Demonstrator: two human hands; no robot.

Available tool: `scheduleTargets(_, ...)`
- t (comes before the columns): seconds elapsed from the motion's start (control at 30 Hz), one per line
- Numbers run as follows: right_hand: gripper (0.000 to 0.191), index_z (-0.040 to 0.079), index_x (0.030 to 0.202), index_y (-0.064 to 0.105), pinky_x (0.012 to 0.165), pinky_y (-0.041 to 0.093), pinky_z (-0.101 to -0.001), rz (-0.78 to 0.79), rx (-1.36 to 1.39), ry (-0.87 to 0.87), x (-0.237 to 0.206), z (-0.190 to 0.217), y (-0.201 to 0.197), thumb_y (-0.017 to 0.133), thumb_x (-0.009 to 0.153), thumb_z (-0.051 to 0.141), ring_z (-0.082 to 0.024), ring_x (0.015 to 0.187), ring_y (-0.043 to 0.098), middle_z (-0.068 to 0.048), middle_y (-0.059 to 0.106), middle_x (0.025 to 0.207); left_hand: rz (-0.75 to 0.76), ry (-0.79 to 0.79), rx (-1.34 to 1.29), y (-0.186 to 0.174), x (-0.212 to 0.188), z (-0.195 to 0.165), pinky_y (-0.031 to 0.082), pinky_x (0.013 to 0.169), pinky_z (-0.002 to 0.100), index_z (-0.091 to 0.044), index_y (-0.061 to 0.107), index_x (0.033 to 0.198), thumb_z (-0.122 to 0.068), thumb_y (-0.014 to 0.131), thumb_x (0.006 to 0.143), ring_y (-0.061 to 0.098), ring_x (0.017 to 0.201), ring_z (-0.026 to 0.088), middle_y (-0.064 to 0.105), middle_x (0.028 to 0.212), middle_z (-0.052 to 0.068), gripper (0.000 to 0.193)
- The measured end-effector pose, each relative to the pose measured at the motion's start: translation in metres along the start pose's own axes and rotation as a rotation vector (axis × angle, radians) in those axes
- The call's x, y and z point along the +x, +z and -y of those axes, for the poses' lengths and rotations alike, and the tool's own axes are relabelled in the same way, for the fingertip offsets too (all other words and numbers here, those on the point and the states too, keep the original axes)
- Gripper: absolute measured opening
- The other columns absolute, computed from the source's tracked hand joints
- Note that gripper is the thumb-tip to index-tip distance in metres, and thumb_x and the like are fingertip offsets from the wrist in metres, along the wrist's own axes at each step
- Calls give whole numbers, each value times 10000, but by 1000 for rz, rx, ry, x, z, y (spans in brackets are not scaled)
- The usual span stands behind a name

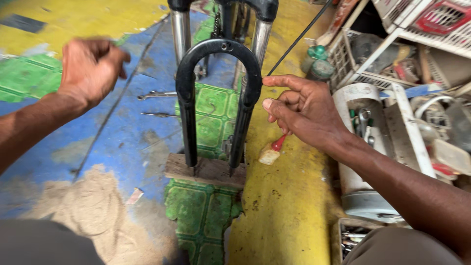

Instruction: The person works on a bicycle's front fork and handlebar area in a workshop. They use a ruler to measure the fork, apply lubricant to the fork stanchions, and use an Allen key to tighten bolts on the fork crown.

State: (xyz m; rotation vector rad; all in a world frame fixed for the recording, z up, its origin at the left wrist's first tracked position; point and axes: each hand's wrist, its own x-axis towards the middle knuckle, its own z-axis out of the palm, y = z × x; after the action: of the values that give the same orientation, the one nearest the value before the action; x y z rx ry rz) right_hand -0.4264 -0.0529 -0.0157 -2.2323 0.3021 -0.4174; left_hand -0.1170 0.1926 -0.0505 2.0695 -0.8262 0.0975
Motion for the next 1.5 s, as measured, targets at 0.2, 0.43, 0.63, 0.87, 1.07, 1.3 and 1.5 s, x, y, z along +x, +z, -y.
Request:
scheduleTargets(0.2, 326, -29, 1215, 673, 479, 487, -279, 16, -101, 123, -10, -8, -7, 705, 953, 162, -62, 490, 565, -45, 662, 594, 442, -113, 567, 77, 17, 93, 522, 1029, 504, -163, 705, 1295, -422, 704, 906, 660, 1183, 354, 747, 1221, 135, 467)
scheduleTargets(0.43, 332, -49, 1176, 685, 465, 474, -256, 61, -230, 258, -20, -6, -18, 728, 919, 158, -45, 466, 546, -31, 670, 598, 597, -41, 789, 135, 22, 118, 422, 1114, 535, -226, 492, 1502, -394, 633, 910, 441, 1425, 352, 575, 1442, 152, 632)
scheduleTargets(0.63, 357, -23, 1216, 677, 437, 473, -265, 80, -328, 316, -18, -6, -16, 711, 918, 171, -49, 443, 565, -25, 704, 596, 900, 299, 1016, 166, -19, 118, 386, 1150, 524, -82, 515, 1343, -293, 505, 988, 479, 1360, 277, 544, 1428, 139, 414)
scheduleTargets(0.87, 388, -5, 1266, 671, 450, 502, -260, 62, -294, 312, -16, -3, -16, 707, 927, 181, -51, 457, 569, -35, 702, 610, 808, 185, 929, 168, -35, 149, 530, 959, 469, -43, 524, 1273, -177, 413, 1041, 669, 1004, 281, 642, 1168, 172, 290)
scheduleTargets(1.07, 371, 26, 1261, 687, 433, 493, -266, 51, -255, 178, -17, 7, -19, 699, 912, 150, -65, 470, 586, -37, 742, 648, 231, 0, 304, 52, -21, 153, 531, 865, 452, -71, 575, 1181, -180, 473, 1021, 662, 919, 269, 650, 1059, 147, 219)
scheduleTargets(1.3, 378, 21, 1324, 632, 729, 615, -278, 124, -173, -343, -6, 36, -11, 677, 954, 82, -123, 936, 748, -97, 769, 1040, 61, 268, 172, -93, -23, 1, 533, 754, 433, -105, 633, 1074, -183, 543, 997, 653, 820, 254, 660, 932, 117, 142)
scheduleTargets(1.5, 379, -10, 1391, 535, 997, 572, -393, 58, -149, -707, -14, 78, -8, 648, 1034, 50, -263, 1284, 654, -227, 638, 1382, 384, 475, 528, -97, -26, -159, 535, 659, 417, -133, 684, 982, -185, 602, 976, 645, 735, 241, 668, 824, 91, 97)
